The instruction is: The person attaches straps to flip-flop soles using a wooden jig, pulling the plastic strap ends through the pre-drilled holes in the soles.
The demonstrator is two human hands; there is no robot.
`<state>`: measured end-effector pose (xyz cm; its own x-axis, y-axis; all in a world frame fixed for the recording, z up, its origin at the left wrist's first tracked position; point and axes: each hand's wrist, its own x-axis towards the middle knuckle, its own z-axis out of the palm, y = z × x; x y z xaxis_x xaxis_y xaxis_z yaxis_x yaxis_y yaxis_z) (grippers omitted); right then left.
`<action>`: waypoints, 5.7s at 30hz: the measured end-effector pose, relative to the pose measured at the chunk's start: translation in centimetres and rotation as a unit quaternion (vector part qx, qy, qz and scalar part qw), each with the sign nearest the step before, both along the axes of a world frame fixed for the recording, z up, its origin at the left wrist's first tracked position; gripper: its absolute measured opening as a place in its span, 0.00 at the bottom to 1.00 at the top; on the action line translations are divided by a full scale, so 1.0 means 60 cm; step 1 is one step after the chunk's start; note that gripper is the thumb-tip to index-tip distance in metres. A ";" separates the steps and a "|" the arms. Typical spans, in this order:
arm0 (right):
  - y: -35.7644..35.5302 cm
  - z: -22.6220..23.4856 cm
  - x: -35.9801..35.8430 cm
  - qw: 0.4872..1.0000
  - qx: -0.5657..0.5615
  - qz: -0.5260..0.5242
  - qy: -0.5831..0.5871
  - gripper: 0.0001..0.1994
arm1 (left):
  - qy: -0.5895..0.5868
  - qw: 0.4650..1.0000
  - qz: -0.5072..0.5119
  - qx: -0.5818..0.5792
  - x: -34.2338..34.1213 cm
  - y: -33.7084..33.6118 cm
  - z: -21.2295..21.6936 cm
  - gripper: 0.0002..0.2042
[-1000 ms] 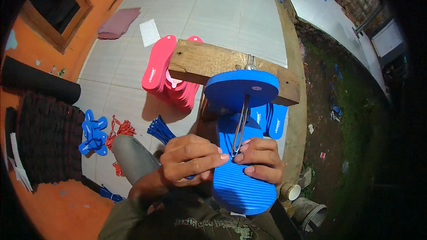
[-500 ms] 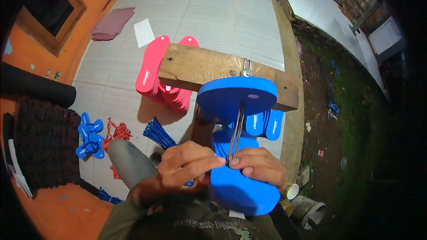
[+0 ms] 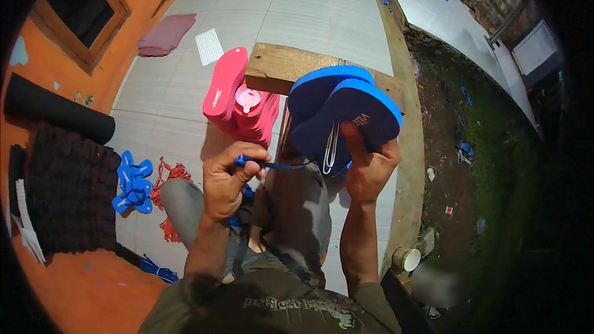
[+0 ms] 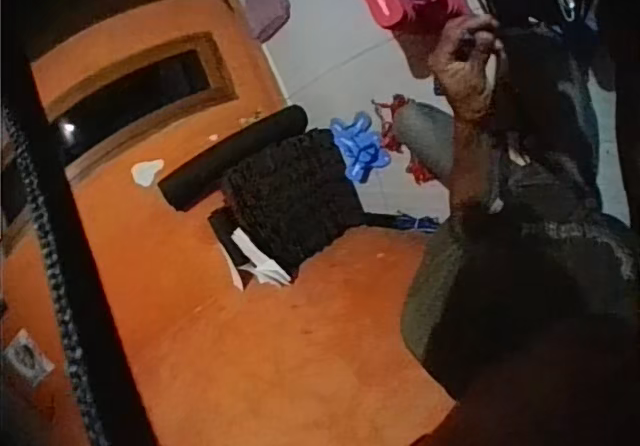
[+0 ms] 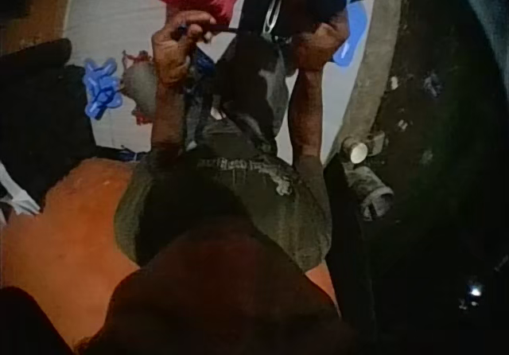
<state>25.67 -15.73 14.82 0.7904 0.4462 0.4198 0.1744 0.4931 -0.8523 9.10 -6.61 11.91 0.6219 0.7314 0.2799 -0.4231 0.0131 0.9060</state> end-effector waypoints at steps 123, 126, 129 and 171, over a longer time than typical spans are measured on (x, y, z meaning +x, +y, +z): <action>-0.001 0.066 0.031 0.902 -0.107 -0.232 -0.349 0.15 | 0.110 0.883 0.056 0.452 0.049 -0.032 0.070 0.06; 0.034 0.062 0.052 0.959 -0.173 -0.041 -0.220 0.17 | 0.102 0.858 0.038 0.502 0.058 -0.029 0.071 0.05; 0.033 0.073 0.056 0.958 -0.211 0.009 -0.191 0.19 | 0.160 0.831 0.013 0.533 0.053 -0.030 0.087 0.03; -0.050 -0.012 -0.083 0.985 -0.144 -0.032 -0.088 0.14 | 0.016 0.926 0.054 0.374 0.079 -0.013 0.040 0.17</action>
<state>20.69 -18.74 14.13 0.7476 0.5180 0.4156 0.3546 0.2177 -0.9093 13.82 -7.40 14.28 0.5737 0.3982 0.7158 -0.3582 -0.6639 0.6564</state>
